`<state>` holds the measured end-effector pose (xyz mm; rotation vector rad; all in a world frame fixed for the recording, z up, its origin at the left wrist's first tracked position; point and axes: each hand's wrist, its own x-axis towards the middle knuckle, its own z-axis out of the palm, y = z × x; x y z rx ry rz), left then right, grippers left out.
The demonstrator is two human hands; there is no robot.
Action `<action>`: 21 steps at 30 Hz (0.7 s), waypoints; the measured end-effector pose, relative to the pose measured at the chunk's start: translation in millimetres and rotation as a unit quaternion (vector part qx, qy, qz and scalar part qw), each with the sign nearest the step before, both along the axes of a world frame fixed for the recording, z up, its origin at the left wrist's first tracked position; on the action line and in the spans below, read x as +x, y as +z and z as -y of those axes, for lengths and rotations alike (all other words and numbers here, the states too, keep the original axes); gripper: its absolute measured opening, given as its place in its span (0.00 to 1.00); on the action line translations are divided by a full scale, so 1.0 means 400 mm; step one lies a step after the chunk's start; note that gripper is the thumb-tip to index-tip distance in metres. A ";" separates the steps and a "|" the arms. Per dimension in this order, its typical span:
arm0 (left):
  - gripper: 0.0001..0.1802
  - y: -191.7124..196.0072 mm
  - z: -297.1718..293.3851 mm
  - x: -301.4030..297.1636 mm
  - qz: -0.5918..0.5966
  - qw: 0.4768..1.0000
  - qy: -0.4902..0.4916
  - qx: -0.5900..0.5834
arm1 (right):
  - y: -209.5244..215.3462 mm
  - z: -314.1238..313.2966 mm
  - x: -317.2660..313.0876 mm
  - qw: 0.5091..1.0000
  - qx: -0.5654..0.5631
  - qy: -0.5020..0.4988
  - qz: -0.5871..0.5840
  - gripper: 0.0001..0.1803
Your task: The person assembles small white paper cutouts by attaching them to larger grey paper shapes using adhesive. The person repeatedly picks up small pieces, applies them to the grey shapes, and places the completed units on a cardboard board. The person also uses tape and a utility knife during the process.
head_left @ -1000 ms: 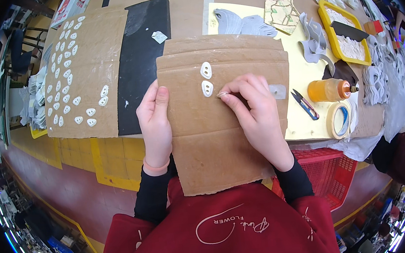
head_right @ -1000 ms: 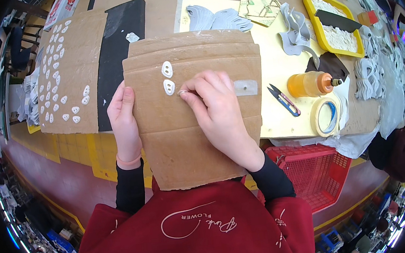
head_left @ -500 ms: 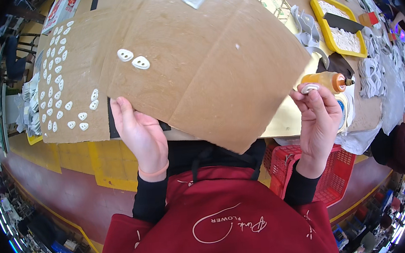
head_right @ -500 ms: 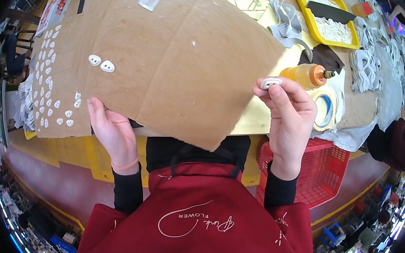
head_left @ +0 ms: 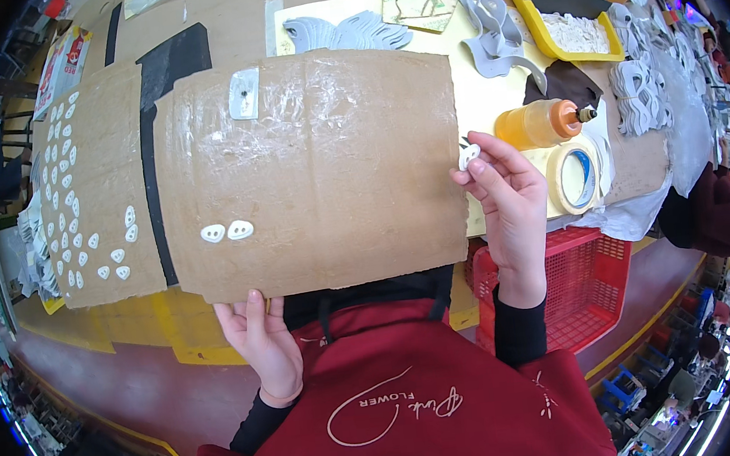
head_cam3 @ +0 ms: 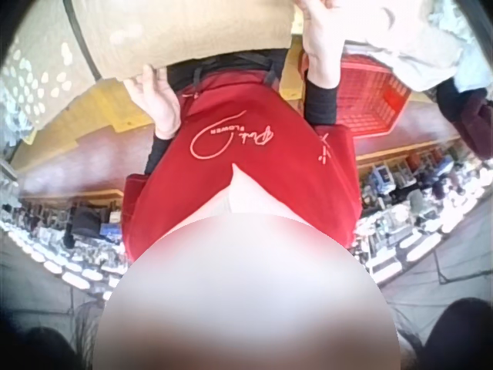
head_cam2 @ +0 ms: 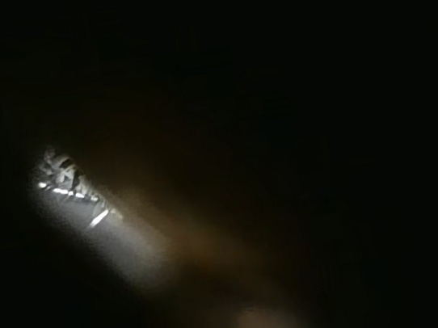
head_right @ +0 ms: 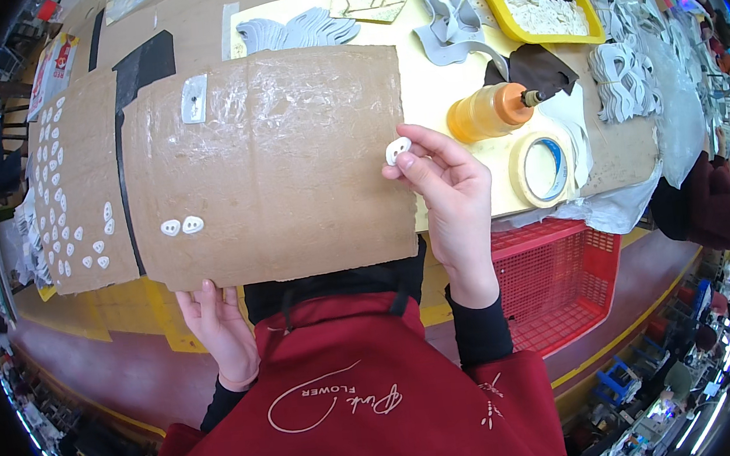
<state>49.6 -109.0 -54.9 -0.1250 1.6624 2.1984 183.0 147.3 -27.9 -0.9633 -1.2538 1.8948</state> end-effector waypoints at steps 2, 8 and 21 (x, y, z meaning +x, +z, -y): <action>0.18 -0.008 0.032 -0.011 0.073 0.993 -0.087 -0.011 | -0.004 0.006 -0.001 1.000 0.005 0.008 0.009 0.18; 0.14 0.017 0.034 -0.002 0.080 0.901 -0.400 -0.150 | -0.025 0.015 0.015 0.985 0.127 0.067 0.101 0.18; 0.14 0.035 -0.209 0.020 -0.555 0.670 -0.468 -0.156 | -0.005 0.076 0.132 0.924 0.216 0.176 0.262 0.22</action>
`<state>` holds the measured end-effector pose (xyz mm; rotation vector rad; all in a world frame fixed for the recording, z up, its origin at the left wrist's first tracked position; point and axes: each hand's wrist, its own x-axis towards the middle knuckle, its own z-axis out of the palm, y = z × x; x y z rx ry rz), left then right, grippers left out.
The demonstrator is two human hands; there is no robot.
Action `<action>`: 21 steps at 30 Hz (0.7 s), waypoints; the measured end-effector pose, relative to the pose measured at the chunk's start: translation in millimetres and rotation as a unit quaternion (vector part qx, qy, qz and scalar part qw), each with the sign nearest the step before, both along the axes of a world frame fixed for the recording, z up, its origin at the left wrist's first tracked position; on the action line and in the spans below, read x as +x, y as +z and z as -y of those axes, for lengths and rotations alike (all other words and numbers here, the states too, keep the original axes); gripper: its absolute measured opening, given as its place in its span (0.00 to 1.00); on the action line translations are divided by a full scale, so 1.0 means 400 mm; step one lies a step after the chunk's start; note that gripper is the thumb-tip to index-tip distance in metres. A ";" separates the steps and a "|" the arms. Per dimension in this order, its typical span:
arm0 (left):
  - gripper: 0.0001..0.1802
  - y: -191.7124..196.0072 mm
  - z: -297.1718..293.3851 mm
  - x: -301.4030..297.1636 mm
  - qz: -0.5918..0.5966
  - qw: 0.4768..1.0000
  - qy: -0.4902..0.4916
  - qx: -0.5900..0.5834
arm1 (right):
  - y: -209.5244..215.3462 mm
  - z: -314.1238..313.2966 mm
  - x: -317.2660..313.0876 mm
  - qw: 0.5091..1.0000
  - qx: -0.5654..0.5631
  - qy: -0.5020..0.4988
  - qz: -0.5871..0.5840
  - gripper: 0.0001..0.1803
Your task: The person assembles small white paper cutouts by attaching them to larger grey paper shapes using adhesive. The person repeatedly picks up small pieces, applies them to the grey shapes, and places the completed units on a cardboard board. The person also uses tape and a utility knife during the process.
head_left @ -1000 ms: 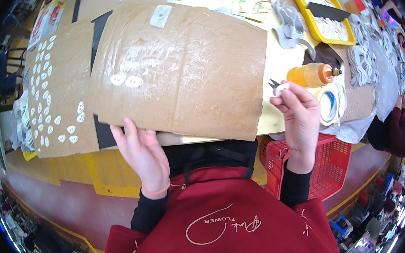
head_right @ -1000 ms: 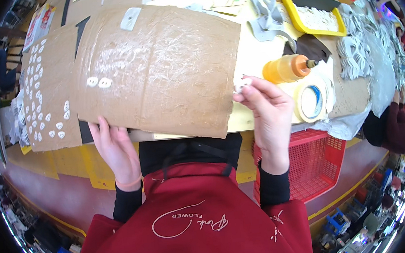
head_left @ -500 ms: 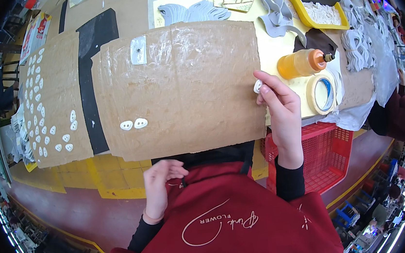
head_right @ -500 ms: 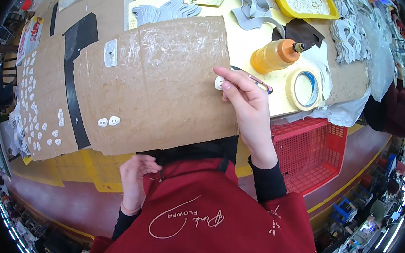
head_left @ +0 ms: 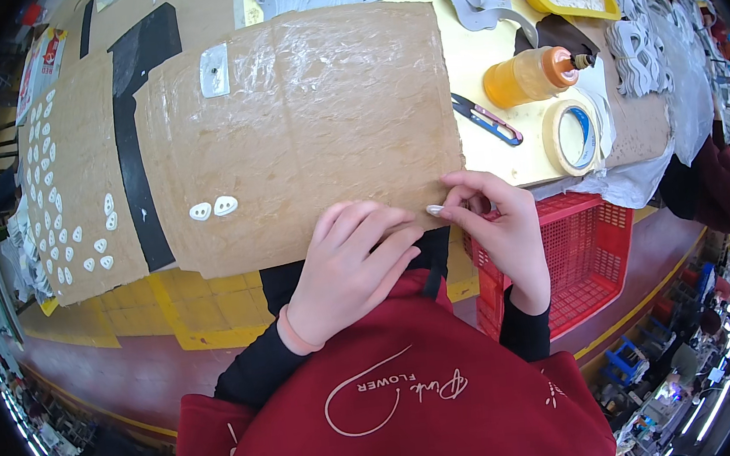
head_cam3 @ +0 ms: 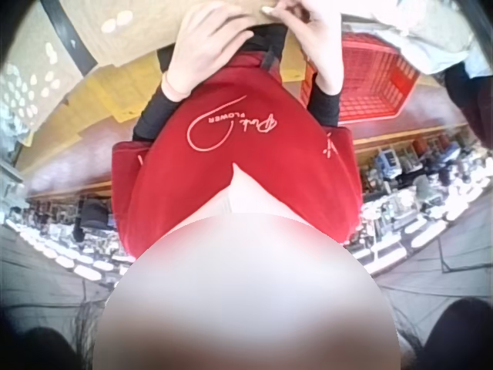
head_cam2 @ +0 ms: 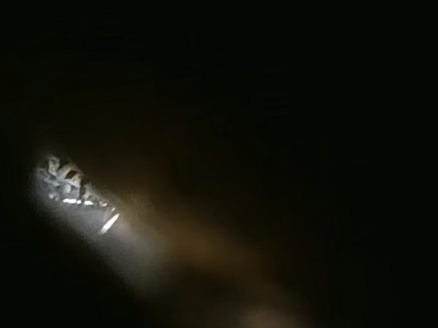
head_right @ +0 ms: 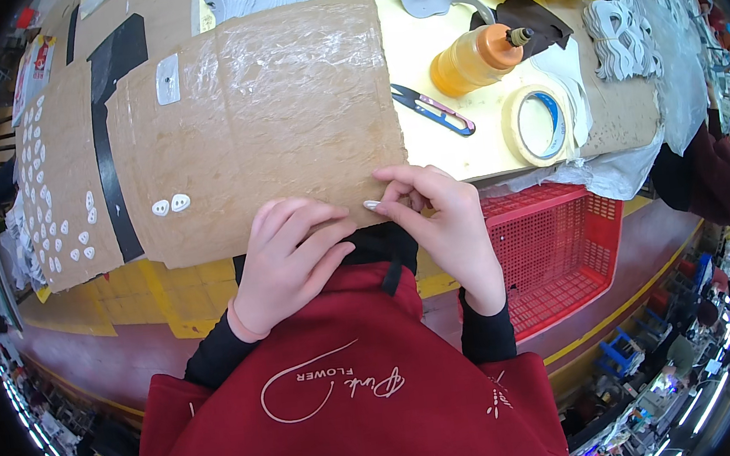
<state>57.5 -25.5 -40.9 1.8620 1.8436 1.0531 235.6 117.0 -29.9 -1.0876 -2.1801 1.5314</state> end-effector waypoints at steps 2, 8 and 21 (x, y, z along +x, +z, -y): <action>0.12 -0.004 -0.002 0.000 -0.037 0.999 -0.008 -0.020 | -0.006 0.004 -0.007 1.000 -0.001 -0.010 -0.008 0.18; 0.13 -0.010 -0.003 0.003 -0.129 0.991 0.014 -0.039 | 0.000 -0.021 -0.025 0.997 0.063 0.009 -0.032 0.14; 0.19 0.056 -0.063 0.002 0.313 0.946 0.073 -0.045 | 0.017 0.009 -0.107 0.951 -0.120 -0.079 -0.274 0.11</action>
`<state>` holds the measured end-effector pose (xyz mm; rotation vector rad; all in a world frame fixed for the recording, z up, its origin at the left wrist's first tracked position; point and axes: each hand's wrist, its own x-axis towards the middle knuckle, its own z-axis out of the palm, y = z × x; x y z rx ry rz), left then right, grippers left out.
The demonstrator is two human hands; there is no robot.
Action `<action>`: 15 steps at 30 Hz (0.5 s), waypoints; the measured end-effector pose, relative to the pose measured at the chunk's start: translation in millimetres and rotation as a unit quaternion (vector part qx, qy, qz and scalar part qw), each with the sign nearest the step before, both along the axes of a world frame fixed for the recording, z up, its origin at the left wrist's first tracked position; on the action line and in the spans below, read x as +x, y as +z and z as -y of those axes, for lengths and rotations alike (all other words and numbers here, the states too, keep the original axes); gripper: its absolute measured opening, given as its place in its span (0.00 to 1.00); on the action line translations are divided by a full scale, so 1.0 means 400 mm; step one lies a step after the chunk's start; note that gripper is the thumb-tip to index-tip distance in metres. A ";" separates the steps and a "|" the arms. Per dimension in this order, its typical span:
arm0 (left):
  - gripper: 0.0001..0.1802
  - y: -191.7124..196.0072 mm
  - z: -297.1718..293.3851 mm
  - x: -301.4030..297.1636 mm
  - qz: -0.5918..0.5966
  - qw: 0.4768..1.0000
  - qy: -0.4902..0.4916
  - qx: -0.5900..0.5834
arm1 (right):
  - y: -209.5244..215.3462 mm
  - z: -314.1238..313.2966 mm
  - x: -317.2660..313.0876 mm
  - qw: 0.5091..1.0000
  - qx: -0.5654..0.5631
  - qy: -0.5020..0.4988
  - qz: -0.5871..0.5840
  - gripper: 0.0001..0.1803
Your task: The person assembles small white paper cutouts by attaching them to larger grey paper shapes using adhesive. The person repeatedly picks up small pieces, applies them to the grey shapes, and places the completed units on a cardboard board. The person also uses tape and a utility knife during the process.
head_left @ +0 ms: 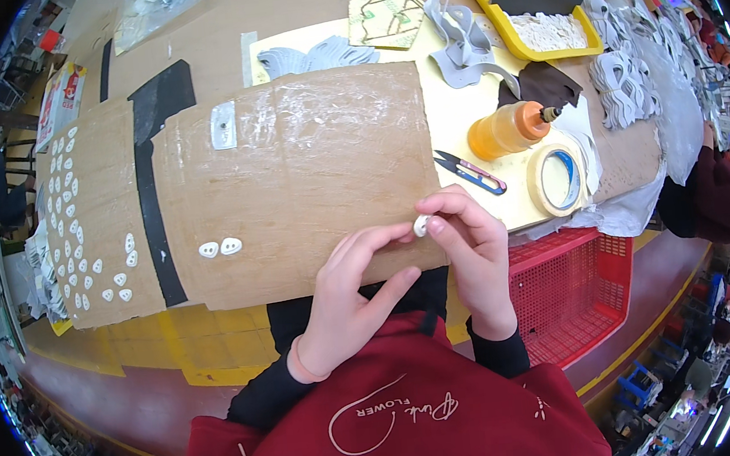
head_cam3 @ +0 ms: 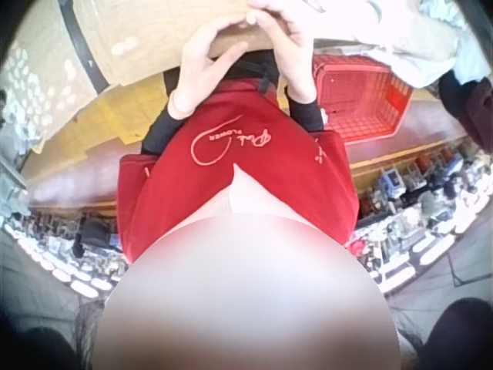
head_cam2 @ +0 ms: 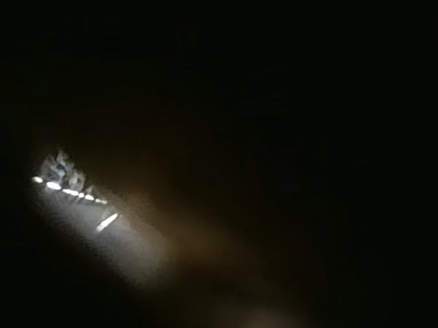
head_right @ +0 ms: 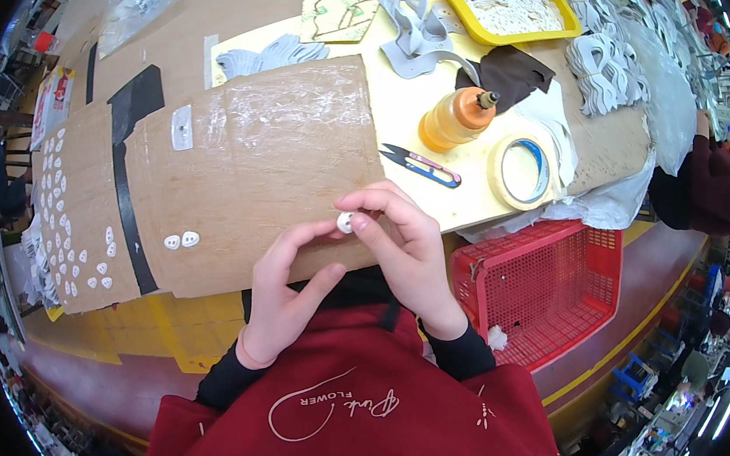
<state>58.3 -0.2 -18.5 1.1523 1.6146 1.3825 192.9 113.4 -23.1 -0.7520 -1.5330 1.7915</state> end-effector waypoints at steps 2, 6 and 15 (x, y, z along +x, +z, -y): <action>0.16 0.003 -0.012 0.002 0.088 0.995 0.051 -0.004 | -0.006 0.011 -0.024 1.000 -0.016 -0.003 0.001 0.09; 0.10 0.006 -0.017 -0.023 0.152 0.983 0.104 -0.024 | 0.006 0.017 -0.039 0.996 0.068 0.014 0.053 0.08; 0.11 0.005 0.004 -0.081 -0.033 0.995 0.098 0.004 | 0.047 -0.009 -0.075 0.951 0.238 0.048 0.192 0.04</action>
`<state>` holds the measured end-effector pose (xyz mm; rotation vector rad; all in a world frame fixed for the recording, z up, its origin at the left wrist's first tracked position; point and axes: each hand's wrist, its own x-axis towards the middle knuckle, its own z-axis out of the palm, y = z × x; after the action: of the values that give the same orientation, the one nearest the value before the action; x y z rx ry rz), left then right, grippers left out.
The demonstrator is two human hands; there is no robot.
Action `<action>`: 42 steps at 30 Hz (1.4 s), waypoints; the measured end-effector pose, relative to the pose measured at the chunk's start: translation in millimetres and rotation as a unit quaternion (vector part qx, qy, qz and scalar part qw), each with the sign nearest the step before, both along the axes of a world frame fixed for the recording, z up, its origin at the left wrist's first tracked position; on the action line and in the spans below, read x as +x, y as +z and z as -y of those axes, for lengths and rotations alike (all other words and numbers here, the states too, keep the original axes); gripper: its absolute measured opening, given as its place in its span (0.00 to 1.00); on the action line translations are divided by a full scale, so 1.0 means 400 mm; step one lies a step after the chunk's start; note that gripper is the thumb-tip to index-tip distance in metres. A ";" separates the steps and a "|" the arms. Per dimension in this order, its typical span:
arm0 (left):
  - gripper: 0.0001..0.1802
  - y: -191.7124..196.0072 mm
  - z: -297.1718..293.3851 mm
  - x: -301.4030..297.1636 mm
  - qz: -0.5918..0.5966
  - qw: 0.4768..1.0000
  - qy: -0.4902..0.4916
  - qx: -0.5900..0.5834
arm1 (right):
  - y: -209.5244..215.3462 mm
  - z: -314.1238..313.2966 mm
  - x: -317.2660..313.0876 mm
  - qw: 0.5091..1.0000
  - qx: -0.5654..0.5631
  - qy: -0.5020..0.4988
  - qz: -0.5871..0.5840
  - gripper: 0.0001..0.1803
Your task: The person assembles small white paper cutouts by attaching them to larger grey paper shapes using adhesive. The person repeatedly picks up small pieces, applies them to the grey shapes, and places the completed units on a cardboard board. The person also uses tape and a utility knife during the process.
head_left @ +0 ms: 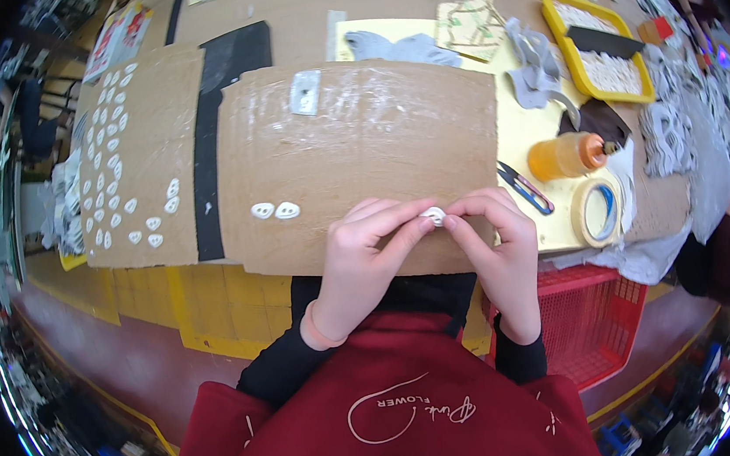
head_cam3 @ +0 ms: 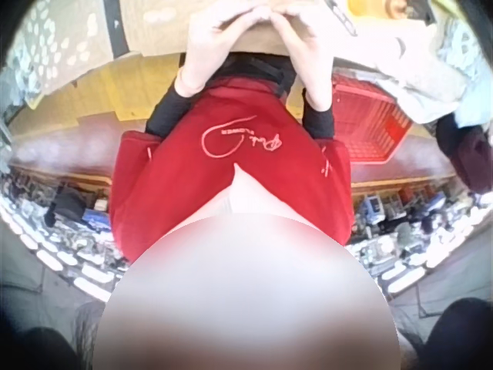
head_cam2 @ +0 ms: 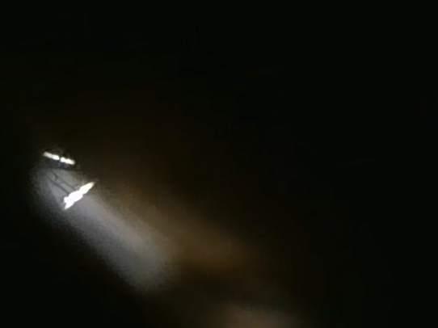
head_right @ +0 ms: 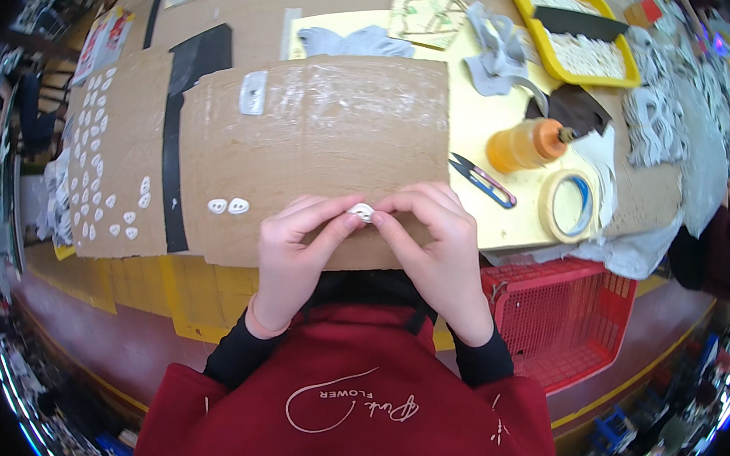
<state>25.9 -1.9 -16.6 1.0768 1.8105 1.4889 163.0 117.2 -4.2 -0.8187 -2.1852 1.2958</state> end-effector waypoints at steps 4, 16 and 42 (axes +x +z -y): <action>0.13 0.001 0.027 -0.020 -0.021 1.000 0.011 0.016 | 0.023 -0.008 -0.032 0.998 0.013 0.060 0.021 0.04; 0.15 -0.035 0.218 -0.224 -0.165 0.948 0.268 -0.051 | 0.092 -0.068 -0.187 0.992 0.012 0.127 0.001 0.06; 0.16 -0.031 0.258 -0.169 -0.082 0.960 0.253 -0.086 | -0.035 -0.063 -0.550 0.942 0.258 0.188 0.100 0.04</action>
<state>-41.7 -105.0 -29.1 0.6970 2.4154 1.5076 -57.0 142.5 -18.2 -0.3441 -2.7663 0.7377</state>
